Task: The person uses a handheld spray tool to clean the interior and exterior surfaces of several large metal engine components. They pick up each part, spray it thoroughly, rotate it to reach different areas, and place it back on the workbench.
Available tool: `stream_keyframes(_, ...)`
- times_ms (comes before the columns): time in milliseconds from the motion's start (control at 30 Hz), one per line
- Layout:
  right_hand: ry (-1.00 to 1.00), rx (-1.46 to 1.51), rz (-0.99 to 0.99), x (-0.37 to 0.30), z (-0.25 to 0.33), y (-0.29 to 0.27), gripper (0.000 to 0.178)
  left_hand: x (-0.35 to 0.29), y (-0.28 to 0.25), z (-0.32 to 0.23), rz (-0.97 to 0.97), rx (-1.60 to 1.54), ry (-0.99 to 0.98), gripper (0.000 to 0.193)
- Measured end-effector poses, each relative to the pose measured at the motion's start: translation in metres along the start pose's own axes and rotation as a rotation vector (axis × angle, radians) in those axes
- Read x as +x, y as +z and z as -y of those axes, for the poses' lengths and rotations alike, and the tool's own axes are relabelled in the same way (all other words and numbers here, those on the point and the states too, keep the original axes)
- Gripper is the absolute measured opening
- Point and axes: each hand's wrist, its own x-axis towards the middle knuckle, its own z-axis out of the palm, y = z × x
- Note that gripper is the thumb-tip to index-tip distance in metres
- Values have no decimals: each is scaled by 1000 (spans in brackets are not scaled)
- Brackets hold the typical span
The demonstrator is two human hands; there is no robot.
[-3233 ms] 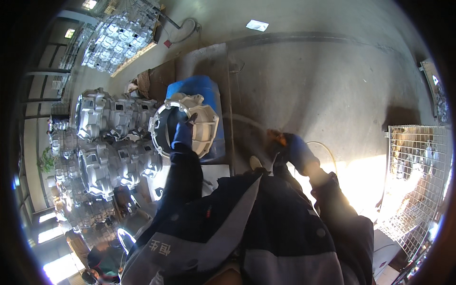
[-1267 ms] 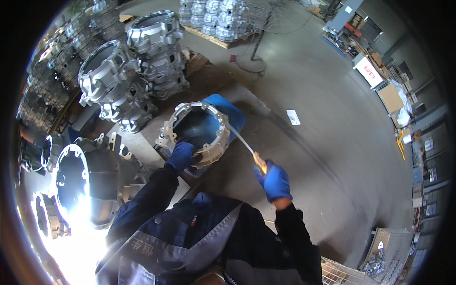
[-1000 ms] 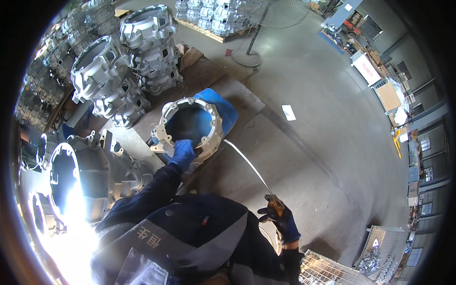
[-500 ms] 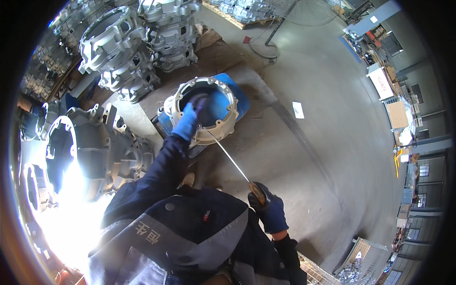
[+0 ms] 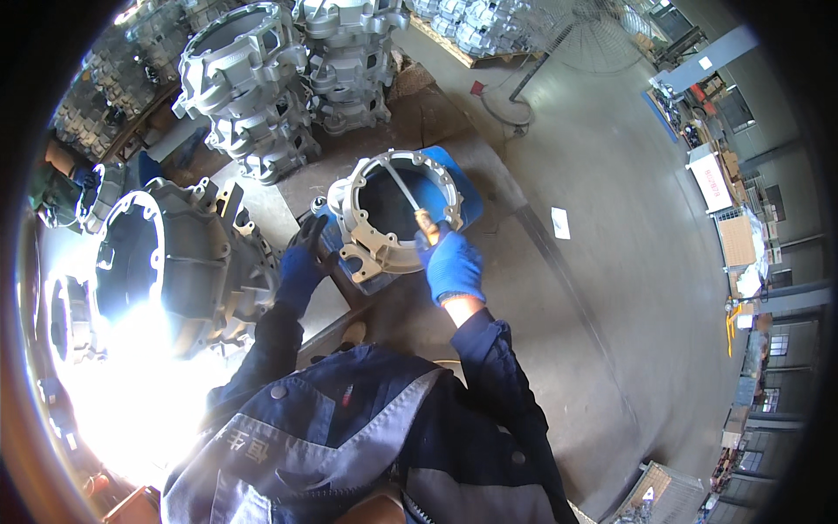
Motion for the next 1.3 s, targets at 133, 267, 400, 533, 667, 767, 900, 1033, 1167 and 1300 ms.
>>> stream_keyframes(133,9,3,-48,-39,-29,-39,34,42,13,-22,244,305,250,89)
stream_keyframes(267,336,842,580,-123,-65,-96,28,88,51,-1,243,518,697,73)
stream_keyframes(400,508,723,178,-194,-94,-93,30,113,63,-30,725,556,567,22)
stream_keyframes(533,600,946,179,-231,-98,-85,33,106,72,-33,577,229,796,12)
stream_keyframes(667,827,1067,-63,-271,-110,-95,31,122,63,-102,583,234,613,33)
stream_keyframes(767,940,1097,61,-270,-100,-123,34,169,64,-114,858,-513,72,39)
stream_keyframes(900,945,1333,102,-267,-114,-100,35,207,33,-134,785,-629,32,36)
stream_keyframes(1033,122,886,0,-213,-142,-22,33,233,58,-55,806,-943,17,39)
stream_keyframes(1167,478,1283,109,-129,-112,-42,26,250,52,-30,801,-979,-160,33)
stream_keyframes(1300,595,962,218,-118,-131,-12,21,278,57,5,791,-881,-54,30)
